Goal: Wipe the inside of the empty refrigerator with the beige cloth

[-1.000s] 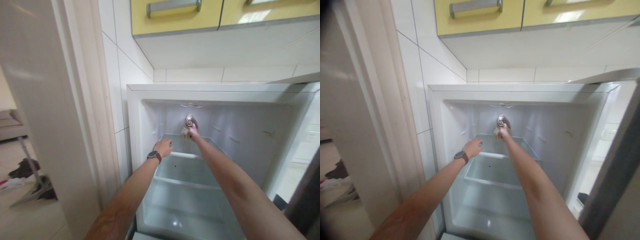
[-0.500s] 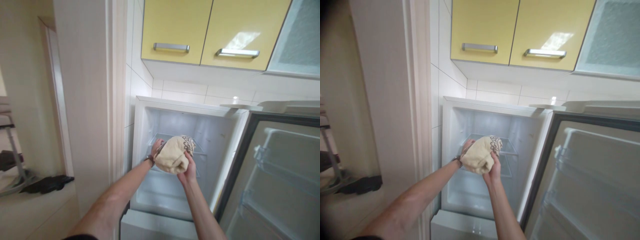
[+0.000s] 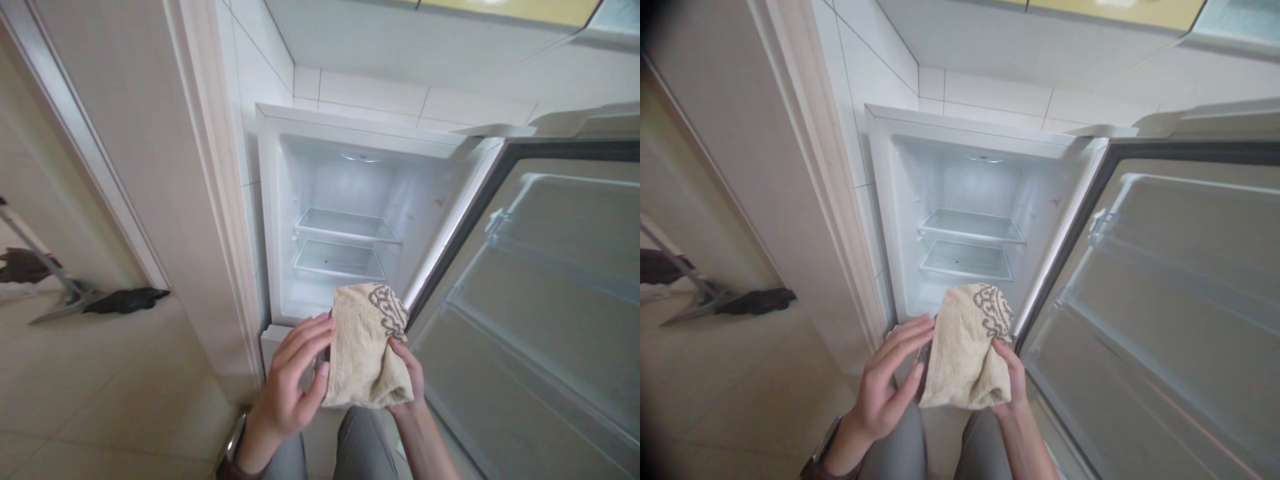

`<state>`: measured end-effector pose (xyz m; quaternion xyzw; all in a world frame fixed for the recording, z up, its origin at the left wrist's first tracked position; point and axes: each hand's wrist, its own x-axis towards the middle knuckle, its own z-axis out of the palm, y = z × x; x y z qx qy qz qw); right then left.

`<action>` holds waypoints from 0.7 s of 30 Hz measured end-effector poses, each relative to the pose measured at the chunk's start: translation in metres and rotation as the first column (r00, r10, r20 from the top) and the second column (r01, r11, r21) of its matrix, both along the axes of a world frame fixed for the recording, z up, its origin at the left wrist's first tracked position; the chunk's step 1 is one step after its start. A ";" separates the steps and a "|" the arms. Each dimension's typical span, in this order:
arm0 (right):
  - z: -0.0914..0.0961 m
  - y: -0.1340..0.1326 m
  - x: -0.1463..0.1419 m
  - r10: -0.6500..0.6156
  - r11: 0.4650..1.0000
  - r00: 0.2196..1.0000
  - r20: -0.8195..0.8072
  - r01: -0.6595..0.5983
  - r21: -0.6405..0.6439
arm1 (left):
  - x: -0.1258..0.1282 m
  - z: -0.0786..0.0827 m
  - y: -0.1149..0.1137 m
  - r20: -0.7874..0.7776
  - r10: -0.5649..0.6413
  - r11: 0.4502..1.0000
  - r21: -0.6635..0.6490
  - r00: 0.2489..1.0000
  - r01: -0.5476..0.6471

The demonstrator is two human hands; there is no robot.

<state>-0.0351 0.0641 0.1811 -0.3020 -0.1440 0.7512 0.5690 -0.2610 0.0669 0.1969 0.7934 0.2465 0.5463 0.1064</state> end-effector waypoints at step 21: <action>-0.024 -0.025 0.015 0.002 0.992 0.998 0.069 -0.010 0.122 | 0.020 0.004 -0.010 -0.363 -0.119 0.989 0.040 0.924 0.143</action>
